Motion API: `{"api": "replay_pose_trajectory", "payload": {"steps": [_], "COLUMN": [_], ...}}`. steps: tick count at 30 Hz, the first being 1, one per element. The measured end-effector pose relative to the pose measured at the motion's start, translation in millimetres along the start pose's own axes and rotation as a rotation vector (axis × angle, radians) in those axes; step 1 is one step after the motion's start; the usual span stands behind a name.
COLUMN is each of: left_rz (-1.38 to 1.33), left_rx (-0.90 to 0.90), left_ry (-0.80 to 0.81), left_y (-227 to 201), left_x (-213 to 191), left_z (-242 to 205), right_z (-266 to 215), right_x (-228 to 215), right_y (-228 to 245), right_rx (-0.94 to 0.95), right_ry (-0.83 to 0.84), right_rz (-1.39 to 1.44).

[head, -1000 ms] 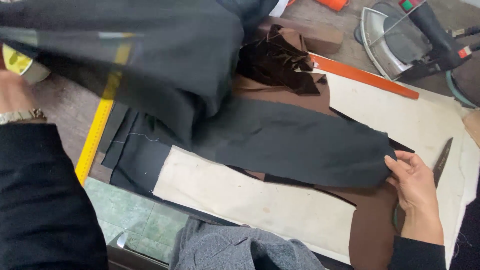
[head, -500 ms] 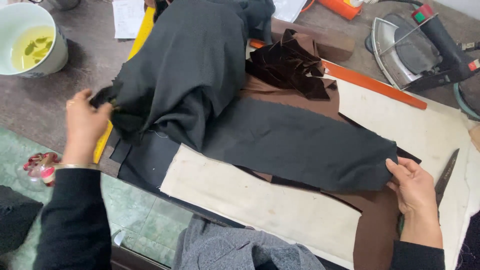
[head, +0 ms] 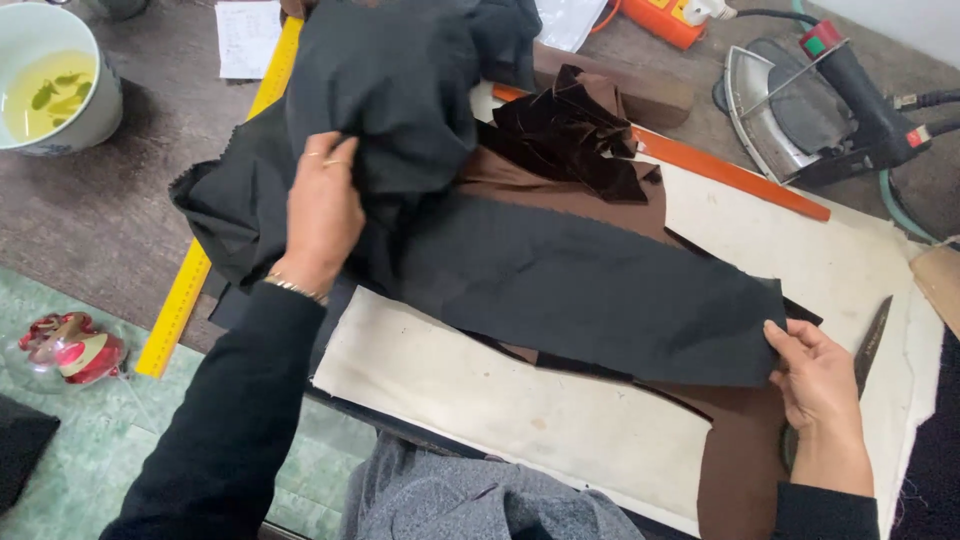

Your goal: The person cuts a piece of black fabric using shears and a yellow ruler on a work table. They measure and trim the fabric, then fold and align the cut piece with other fabric layers.

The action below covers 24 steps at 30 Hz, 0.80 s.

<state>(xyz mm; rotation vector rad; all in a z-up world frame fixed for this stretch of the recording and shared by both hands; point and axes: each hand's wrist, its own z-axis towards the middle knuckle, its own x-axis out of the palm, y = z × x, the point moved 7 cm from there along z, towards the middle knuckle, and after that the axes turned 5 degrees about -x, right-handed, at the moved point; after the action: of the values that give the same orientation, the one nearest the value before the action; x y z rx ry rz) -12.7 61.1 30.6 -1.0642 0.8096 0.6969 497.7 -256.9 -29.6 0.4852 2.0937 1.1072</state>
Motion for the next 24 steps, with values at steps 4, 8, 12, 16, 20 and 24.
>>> {"api": "replay_pose_trajectory", "payload": {"steps": [4, 8, 12, 16, 20, 24], "left_rz": [0.037, 0.148, -0.001, 0.167, 0.343, 0.455], "left_rx": [0.007, -0.079, 0.316, 0.583, 0.641, 0.572], "left_ry": [-0.100, -0.179, -0.257, 0.099, 0.195, 0.104], "left_y": [25, 34, -41, -46, -36, -24], "left_x": [-31, -53, -74, 1, 29, 21], "left_z": [-22, -50, -73, -115, -115, -86], "right_z": [6, -5, 4, 61, 121, 150], "right_x": [13, 57, 87, 51, -10, -62], "right_y": [7, 53, 78, 68, 54, 32], "right_rx": [-0.019, -0.116, -0.170, -0.143, -0.301, -0.325], "right_ry": [0.011, 0.079, 0.154, 0.069, 0.088, 0.047], "right_rz": [0.052, -0.056, 0.033, 0.098, 0.446, 0.444]}}
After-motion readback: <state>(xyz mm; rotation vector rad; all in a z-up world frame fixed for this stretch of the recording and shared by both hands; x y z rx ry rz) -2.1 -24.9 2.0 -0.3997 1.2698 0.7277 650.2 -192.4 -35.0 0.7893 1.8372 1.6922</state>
